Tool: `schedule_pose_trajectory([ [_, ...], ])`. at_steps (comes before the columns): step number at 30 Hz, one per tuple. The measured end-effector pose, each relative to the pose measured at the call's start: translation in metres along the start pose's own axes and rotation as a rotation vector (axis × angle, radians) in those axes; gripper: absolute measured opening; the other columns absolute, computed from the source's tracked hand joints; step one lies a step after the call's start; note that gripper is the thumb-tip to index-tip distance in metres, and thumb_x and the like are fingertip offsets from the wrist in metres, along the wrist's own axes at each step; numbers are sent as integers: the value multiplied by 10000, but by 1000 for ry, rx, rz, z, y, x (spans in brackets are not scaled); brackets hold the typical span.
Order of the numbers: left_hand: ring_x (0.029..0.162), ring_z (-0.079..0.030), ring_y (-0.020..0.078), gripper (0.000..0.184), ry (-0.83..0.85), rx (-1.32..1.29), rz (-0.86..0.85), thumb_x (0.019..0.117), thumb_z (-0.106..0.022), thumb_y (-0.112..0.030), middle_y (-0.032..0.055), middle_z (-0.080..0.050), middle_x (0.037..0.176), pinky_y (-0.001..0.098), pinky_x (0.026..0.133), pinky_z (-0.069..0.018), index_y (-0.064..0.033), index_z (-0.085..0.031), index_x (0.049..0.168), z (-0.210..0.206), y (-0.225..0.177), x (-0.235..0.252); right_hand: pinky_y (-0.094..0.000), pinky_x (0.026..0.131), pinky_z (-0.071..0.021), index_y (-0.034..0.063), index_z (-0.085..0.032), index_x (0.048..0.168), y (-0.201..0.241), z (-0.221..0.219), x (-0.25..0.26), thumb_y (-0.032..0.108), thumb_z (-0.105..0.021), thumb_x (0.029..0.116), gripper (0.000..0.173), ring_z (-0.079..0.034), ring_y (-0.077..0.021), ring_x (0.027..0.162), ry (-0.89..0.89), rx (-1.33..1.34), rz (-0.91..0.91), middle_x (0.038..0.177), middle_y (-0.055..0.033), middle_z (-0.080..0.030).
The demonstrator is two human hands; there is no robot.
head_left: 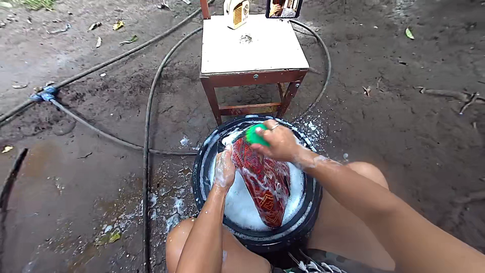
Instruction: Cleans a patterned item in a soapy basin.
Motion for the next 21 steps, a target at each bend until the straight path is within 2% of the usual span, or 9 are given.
schedule_pose_trajectory([
  [2, 819, -646, -47, 115, 42, -65, 6, 966, -547, -171, -128, -675, 839, 193, 776, -558, -106, -610, 1036, 0, 7, -14, -470, 743, -602, 43, -758, 1063, 52, 6, 16, 402, -706, 921, 390, -708, -354, 925, -98, 102, 208, 1021, -227, -707],
  [4, 735, -627, -60, 115, 41, 24, -8, 959, -515, -162, -144, -654, 768, 182, 715, -553, -114, -619, 966, 5, 4, -19, -479, 801, -600, 40, -762, 1065, 53, -1, 13, 315, -700, 923, 316, -710, -362, 956, -59, 145, 241, 1029, -236, -710],
  [7, 723, -648, -5, 467, 0, 171, -22, 1078, -229, -293, -102, -652, 740, 251, 691, -572, -174, -631, 870, 24, -10, -8, -587, 847, -571, -1, -670, 1260, -47, -5, -23, 372, -586, 1028, 447, -678, -441, 1063, 243, -60, -337, 1218, -299, -642],
  [9, 731, -653, -12, 474, -27, 174, -36, 1072, -211, -287, -116, -661, 745, 243, 694, -575, -201, -628, 864, 39, -20, -5, -661, 896, -524, -33, -593, 1341, -102, -6, -63, 419, -513, 1052, 543, -644, -481, 1118, 142, -32, -703, 1279, -308, -608],
  [11, 733, -656, -18, 470, -39, 138, -51, 1063, -209, -275, -130, -677, 763, 236, 692, -578, -229, -630, 861, 53, -25, -6, -651, 968, -495, -66, -500, 1381, -123, -23, -106, 451, -473, 1066, 606, -628, -470, 1153, -53, 73, -982, 1274, -318, -602],
  [13, 678, -641, -20, 479, -56, 121, -58, 1049, -219, -254, -133, -669, 720, 224, 639, -563, -253, -619, 787, 60, -28, -8, -640, 1004, -487, -59, -433, 1423, -130, -59, -150, 479, -472, 1064, 647, -613, -464, 1192, -54, 151, -1223, 1306, -322, -587],
  [17, 626, -606, -37, 463, -66, 152, -83, 1024, -250, -224, -150, -635, 672, 194, 591, -525, -278, -589, 714, 62, -30, -4, -550, 1118, -437, -93, -384, 1481, -106, -137, -237, 383, -567, 1048, 669, -552, -444, 1317, 172, 234, -1619, 1409, -343, -534],
  [19, 614, -597, -45, 470, -64, 160, -92, 1020, -252, -205, -156, -627, 660, 180, 582, -517, -284, -581, 694, 63, -29, -2, -537, 1166, -390, -104, -260, 1548, -73, -159, -275, 372, -523, 1073, 722, -485, -452, 1391, 193, 277, -1832, 1494, -363, -446],
  [21, 602, -596, -48, 473, -76, 153, -86, 1007, -269, -182, -159, -626, 642, 175, 577, -513, -288, -576, 663, 64, -29, 0, -528, 1207, -330, -128, -253, 1549, -44, -172, -298, 336, -442, 1106, 669, -413, -435, 1453, 301, 338, -1964, 1543, -359, -392],
])
Point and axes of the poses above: each hand's wrist, its own x-axis towards the middle knuckle, its own z-axis out of the back of the hand, y = z × x, the point moved 5 cm from there along x, towards the middle knuckle
